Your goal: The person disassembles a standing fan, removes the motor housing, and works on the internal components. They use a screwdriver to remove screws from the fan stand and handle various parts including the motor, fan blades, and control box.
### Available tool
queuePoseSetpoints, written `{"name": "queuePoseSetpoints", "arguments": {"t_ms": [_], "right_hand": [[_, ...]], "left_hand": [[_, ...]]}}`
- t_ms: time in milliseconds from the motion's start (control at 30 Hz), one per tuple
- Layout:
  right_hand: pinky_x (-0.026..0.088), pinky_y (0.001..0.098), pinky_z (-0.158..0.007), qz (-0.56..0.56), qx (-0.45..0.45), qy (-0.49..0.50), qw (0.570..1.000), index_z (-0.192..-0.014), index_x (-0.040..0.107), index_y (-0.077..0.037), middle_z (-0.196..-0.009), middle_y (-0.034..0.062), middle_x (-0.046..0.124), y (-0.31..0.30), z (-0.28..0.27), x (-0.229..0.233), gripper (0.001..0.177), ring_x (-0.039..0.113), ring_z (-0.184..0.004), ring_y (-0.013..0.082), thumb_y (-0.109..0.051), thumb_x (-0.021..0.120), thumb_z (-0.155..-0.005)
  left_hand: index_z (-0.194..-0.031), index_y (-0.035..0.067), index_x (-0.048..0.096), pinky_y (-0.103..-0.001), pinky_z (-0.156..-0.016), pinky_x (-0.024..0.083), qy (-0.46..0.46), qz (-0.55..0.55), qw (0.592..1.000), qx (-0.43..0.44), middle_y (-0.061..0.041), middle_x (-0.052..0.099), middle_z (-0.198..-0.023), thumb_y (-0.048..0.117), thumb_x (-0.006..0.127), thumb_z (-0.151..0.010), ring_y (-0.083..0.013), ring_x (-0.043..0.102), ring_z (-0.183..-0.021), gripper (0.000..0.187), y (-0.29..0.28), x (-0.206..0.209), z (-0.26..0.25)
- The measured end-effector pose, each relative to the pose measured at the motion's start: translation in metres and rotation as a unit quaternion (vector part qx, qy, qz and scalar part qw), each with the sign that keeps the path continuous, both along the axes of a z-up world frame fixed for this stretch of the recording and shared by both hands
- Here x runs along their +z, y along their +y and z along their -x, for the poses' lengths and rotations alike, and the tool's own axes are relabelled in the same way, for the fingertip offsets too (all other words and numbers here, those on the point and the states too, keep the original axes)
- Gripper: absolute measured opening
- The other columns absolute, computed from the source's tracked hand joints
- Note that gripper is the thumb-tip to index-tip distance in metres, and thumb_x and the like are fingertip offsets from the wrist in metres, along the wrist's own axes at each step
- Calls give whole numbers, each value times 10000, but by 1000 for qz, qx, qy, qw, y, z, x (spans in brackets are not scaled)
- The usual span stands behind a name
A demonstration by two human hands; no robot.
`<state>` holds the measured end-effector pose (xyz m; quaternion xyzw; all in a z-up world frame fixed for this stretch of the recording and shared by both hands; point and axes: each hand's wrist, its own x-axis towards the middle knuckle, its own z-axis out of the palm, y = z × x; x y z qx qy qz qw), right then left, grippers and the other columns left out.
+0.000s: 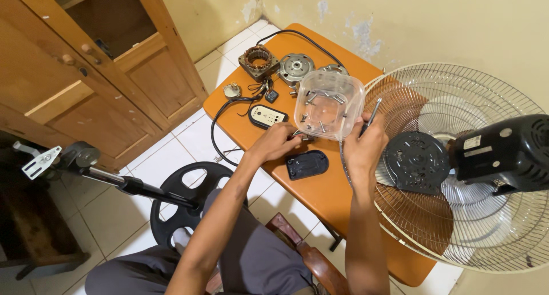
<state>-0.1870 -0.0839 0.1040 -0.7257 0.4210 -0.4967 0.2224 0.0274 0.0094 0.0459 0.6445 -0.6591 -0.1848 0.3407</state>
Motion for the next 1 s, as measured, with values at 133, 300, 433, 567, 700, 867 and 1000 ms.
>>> {"name": "queuePoseSetpoints", "arguments": {"t_ms": [133, 300, 433, 567, 700, 867, 1000], "right_hand": [[549, 467, -766, -6, 10, 0, 1000, -1069, 597, 73, -894, 260, 714, 3, -1, 4, 120, 734, -851, 410, -8, 615, -983], [544, 467, -716, -21, 19, 13, 1000, -1066, 594, 72, -870, 256, 707, 3, -11, -1, 122, 726, -805, 408, -5, 615, -973], [542, 468, -705, -5, 37, 4, 999, -1068, 593, 71, -880, 257, 701, 5, -21, -6, 125, 721, -816, 419, 2, 611, -965], [530, 480, -715, -11, 43, 11, 999, -1057, 593, 70, -874, 258, 697, 5, -33, -13, 118, 712, -818, 428, 6, 621, -961], [530, 484, -776, 18, 53, -4, 998, -1063, 592, 69, -928, 264, 702, 6, -45, -23, 119, 705, -877, 440, 25, 616, -956], [530, 482, -795, -10, 48, -8, 999, -1065, 586, 66, -925, 259, 698, 1, -58, -34, 128, 705, -887, 431, 15, 608, -950], [512, 493, -808, 6, 39, 18, 999, -1046, 589, 64, -930, 266, 687, -6, -61, -43, 111, 684, -891, 447, 12, 623, -954]], "left_hand": [[-978, -47, 715, -447, -729, 545, 46, -49, 998, -9, -261, 686, -799, 301, 548, -985, -405, 681, -731, 386, -5, -18, -5], [-1001, -3, 728, -412, -764, 567, 80, -59, 995, -21, -221, 743, -860, 292, 521, -994, -348, 731, -776, 360, -7, -35, -8], [-1077, 56, 746, -414, -768, 557, 90, -22, 996, 2, -195, 750, -903, 281, 612, -961, -335, 734, -816, 286, 7, -15, -5], [-1116, 97, 756, -415, -741, 549, 71, -63, 992, 77, -186, 734, -858, 227, 687, -917, -342, 720, -757, 248, 24, 2, -13], [-1098, 80, 753, -422, -836, 573, 0, 5, 990, 138, -157, 737, -1057, 124, 699, -870, -347, 729, -920, 238, 29, -9, -38], [-1314, 91, 628, -486, -916, 544, -120, 49, 977, 168, -101, 567, -1436, 40, 682, -765, -395, 663, -1119, 554, 22, -26, -54], [-1364, 82, 536, -507, -872, 530, -137, -31, 978, 152, -103, 506, -1486, 161, 777, -695, -415, 656, -1024, 715, 15, -23, -52]]}}
